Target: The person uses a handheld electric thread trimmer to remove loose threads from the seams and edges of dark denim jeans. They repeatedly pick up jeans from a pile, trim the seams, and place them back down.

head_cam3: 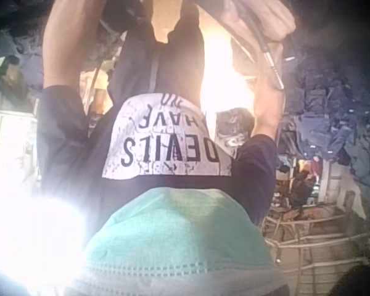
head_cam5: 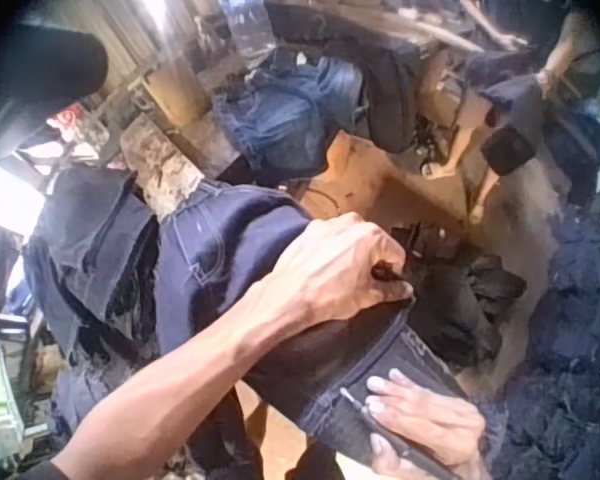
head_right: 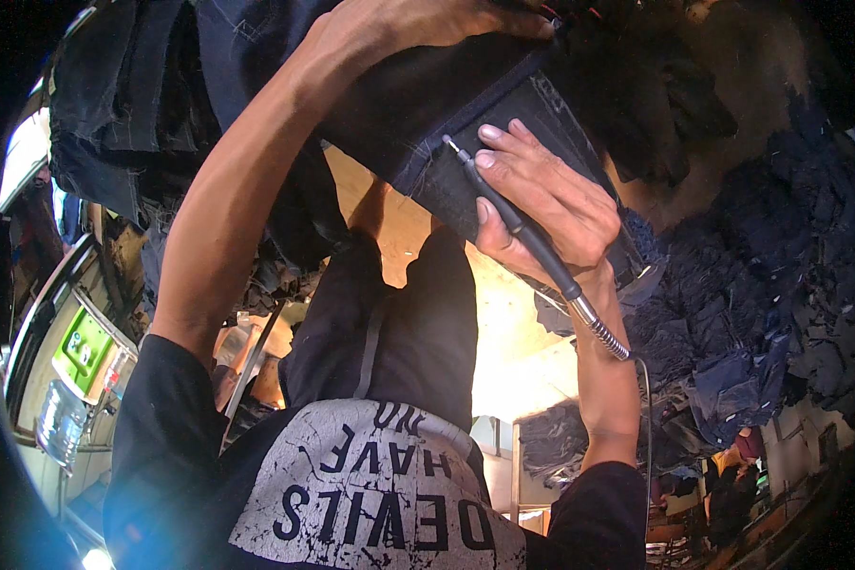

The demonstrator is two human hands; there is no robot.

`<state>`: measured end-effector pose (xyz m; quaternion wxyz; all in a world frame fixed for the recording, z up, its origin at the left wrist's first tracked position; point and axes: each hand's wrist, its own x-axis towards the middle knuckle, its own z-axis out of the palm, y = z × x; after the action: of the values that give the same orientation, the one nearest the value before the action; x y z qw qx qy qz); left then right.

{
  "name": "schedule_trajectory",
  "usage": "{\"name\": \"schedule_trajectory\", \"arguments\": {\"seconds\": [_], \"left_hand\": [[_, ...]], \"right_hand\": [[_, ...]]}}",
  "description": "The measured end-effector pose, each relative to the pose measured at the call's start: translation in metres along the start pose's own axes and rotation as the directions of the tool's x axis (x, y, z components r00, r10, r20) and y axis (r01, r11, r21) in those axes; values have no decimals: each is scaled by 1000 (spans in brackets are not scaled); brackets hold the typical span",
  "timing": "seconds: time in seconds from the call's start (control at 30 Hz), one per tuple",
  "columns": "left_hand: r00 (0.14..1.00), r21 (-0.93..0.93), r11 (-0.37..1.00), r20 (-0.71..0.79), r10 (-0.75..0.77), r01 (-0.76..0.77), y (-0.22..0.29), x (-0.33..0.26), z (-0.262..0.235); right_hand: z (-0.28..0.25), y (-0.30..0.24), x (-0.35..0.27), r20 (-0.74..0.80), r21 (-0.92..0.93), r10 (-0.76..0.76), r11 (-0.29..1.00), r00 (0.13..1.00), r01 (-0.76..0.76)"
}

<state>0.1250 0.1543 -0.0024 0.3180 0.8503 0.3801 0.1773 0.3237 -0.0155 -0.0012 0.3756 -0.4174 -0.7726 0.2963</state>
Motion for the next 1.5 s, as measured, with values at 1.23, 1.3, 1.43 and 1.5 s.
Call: {"name": "schedule_trajectory", "arguments": {"seconds": [1.23,1.3,1.43,1.5], "left_hand": [[999,20,999,-21,44,-43,-3,1,3],[999,8,999,-29,46,-45,-4,1,4],[1000,39,999,6,21,-21,-5,2,3],[1000,9,1000,-5,29,-29,-4,2,3]], "right_hand": [[-4,-2,0,-139,-61,172,981,975,-182],[-4,-1,0,-156,-66,179,979,972,-191],[-2,2,0,-188,-73,194,975,963,-211],[-1,3,0,-200,-71,200,973,959,-218]]}}
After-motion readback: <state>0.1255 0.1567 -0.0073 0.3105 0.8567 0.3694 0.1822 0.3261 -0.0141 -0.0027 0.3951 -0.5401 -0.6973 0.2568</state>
